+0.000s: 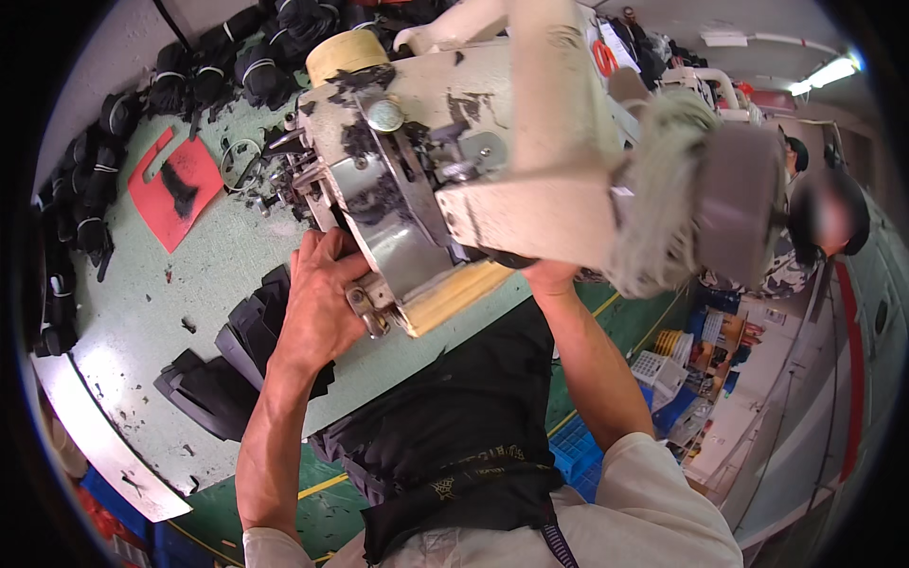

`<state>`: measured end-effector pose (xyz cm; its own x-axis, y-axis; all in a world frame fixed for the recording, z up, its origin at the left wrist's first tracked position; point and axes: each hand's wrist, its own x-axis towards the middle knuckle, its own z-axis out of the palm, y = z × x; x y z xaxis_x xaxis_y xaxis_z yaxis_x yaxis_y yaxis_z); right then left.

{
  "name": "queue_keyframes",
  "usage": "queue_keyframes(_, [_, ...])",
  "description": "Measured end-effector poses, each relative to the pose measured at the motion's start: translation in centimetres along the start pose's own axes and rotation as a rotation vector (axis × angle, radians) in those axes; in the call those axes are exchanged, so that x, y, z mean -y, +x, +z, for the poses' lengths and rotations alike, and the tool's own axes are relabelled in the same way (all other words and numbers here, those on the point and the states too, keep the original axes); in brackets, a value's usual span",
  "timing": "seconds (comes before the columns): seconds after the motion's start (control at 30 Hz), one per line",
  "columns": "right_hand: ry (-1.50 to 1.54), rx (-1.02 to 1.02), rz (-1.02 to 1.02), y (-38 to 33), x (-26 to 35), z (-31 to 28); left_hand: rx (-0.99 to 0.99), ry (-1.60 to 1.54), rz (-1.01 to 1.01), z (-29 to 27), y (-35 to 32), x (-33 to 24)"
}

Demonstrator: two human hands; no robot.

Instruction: The person feeds leather parts through a skiving machine, sorts bundles of strips by hand, opens the machine cover to clean debris from the interior, and feeds the strips through the machine to skive their edges.

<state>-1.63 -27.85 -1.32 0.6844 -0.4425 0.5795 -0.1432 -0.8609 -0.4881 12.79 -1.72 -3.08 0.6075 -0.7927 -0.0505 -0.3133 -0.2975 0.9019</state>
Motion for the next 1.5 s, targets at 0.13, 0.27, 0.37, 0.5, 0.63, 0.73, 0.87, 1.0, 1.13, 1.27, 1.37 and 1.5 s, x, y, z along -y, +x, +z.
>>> queue_keyframes(0.13, [-0.106, -0.008, -0.172, 1.2, 1.8, 1.5, -0.057, 0.152, 0.057, 0.7, 0.0, 0.7])
queue_keyframes(0.27, [0.012, -0.042, 0.034, 1.3, 2.2, 1.8, -0.177, 0.165, 0.127, 1.5, 0.4, 0.8])
queue_keyframes(0.37, [0.086, -0.088, 0.123, 2.1, 3.6, 2.0, -0.335, 0.153, 0.042, 1.3, -1.0, -0.8])
queue_keyframes(0.5, [0.477, -0.181, 0.323, 0.4, 2.5, -1.8, -0.369, -0.143, -0.419, 1.8, -8.1, -3.8])
queue_keyframes(0.63, [0.501, -0.415, 0.669, -5.5, -3.4, -7.7, 0.154, -0.668, -0.702, 7.5, -7.7, -8.4])
queue_keyframes(0.73, [0.28, -0.494, 0.983, -12.2, -12.9, -10.7, 0.08, -0.893, -0.684, 14.4, -3.6, -7.3])
queue_keyframes(0.87, [0.197, -0.228, 1.358, -17.5, -19.9, -10.4, 0.03, -1.05, -0.797, 15.6, 0.5, -6.8])
queue_keyframes(1.0, [0.097, 0.277, 1.224, -20.2, -27.7, -8.5, 0.106, -1.322, -0.878, 17.8, 3.1, -5.8])
queue_keyframes(1.13, [-0.197, 0.741, 0.703, -19.8, -33.5, -6.9, 0.02, -1.534, -0.924, 19.7, 4.1, -6.7])
queue_keyframes(1.27, [-0.393, 0.892, 0.82, -17.5, -31.3, -5.0, -0.283, -1.035, -1.139, 19.1, 4.8, -9.0])
queue_keyframes(1.37, [-0.553, 1.121, 0.833, -15.3, -29.2, -6.5, -0.412, -0.766, -1.257, 19.7, 5.5, -9.7])
queue_keyframes(1.5, [-0.616, 0.805, 0.461, -16.4, -30.8, -7.3, -0.274, -0.885, -1.158, 18.9, 3.7, -12.1])
